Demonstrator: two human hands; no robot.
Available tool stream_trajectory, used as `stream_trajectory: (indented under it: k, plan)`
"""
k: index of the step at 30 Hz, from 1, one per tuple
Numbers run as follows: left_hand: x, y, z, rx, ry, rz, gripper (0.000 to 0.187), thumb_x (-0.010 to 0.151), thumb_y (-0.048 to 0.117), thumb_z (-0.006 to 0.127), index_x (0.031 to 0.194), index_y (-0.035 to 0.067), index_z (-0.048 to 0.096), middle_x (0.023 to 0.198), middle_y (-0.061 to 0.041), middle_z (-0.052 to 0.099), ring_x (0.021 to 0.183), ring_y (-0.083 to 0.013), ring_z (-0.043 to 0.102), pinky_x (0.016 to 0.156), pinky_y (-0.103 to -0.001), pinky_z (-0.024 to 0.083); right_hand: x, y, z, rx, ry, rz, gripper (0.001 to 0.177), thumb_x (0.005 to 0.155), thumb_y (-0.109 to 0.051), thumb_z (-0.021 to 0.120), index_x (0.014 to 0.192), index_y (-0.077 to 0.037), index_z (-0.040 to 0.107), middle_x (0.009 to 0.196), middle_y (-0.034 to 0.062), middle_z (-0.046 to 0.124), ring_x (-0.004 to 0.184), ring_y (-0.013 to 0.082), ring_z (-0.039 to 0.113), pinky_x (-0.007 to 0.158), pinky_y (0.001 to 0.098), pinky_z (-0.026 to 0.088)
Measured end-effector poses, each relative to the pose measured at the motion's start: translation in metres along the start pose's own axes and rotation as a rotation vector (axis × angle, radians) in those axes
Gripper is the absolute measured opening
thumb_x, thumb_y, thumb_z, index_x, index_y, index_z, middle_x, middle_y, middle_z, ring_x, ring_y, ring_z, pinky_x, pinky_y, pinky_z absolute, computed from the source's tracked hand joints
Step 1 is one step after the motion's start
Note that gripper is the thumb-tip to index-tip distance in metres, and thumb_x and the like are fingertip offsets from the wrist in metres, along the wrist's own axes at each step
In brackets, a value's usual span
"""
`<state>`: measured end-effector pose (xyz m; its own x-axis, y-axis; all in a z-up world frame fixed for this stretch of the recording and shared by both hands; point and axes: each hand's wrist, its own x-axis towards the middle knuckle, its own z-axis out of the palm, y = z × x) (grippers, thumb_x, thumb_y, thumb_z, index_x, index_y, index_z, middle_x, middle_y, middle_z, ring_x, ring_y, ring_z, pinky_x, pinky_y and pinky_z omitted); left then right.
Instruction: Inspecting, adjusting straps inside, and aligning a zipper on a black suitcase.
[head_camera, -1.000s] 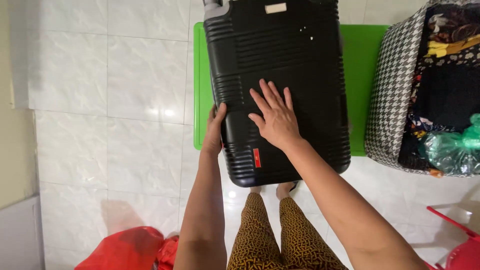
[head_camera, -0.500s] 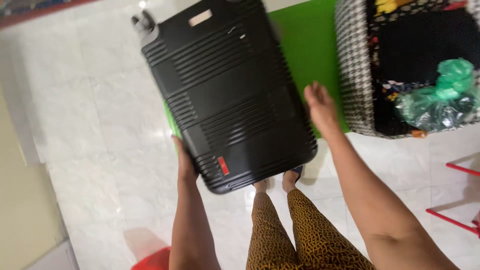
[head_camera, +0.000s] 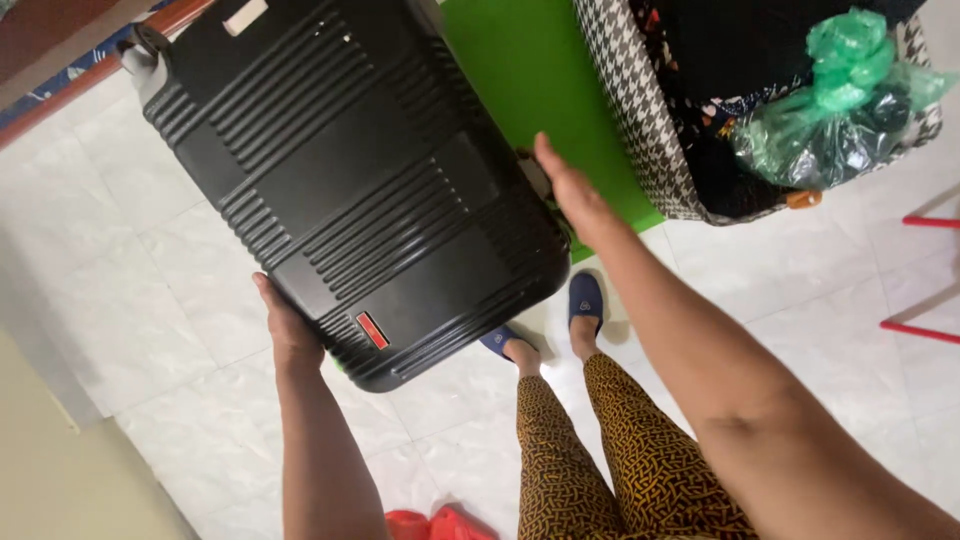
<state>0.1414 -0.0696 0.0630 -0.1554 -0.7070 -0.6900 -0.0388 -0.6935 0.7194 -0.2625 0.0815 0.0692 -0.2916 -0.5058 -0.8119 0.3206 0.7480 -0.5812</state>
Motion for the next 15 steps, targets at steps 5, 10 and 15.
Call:
stream_trajectory:
  k: [5,10,15]
  plan:
    - [-0.026,0.022,0.062,0.679,0.332,0.471,0.089,0.102,0.072,0.049,0.167,0.014,0.031,0.168,-0.021,0.032,0.155,-0.0406,0.032,0.125,-0.051,0.031,0.045,0.051,-0.024,0.125,0.028,-0.071,0.064,0.095,-0.061,0.041,0.148,-0.027,0.054,0.152,0.0008,0.056,0.135,0.0235,0.053,0.108,0.0473,0.042]
    - [-0.045,0.043,0.109,1.119,0.541,0.343,0.098,0.084,0.074,0.068,0.163,0.041,0.021,0.171,-0.021,0.008,0.153,-0.0492,0.024,0.114,-0.060,0.039,0.086,0.100,-0.021,-0.120,0.036,-0.390,0.045,0.102,-0.038,0.055,0.140,-0.017,0.066,0.138,0.0054,0.072,0.122,0.0241,0.067,0.103,0.0357,0.049]
    - [-0.034,0.040,0.092,1.025,0.471,0.273,0.100,0.086,0.068,0.076,0.164,0.049,0.015,0.175,-0.019,-0.003,0.153,-0.0558,0.015,0.118,-0.068,0.031,0.103,0.160,-0.020,-0.141,-0.047,-0.286,0.038,0.107,-0.031,0.056,0.140,-0.013,0.066,0.132,0.0061,0.073,0.113,0.0217,0.069,0.095,0.0361,0.052]
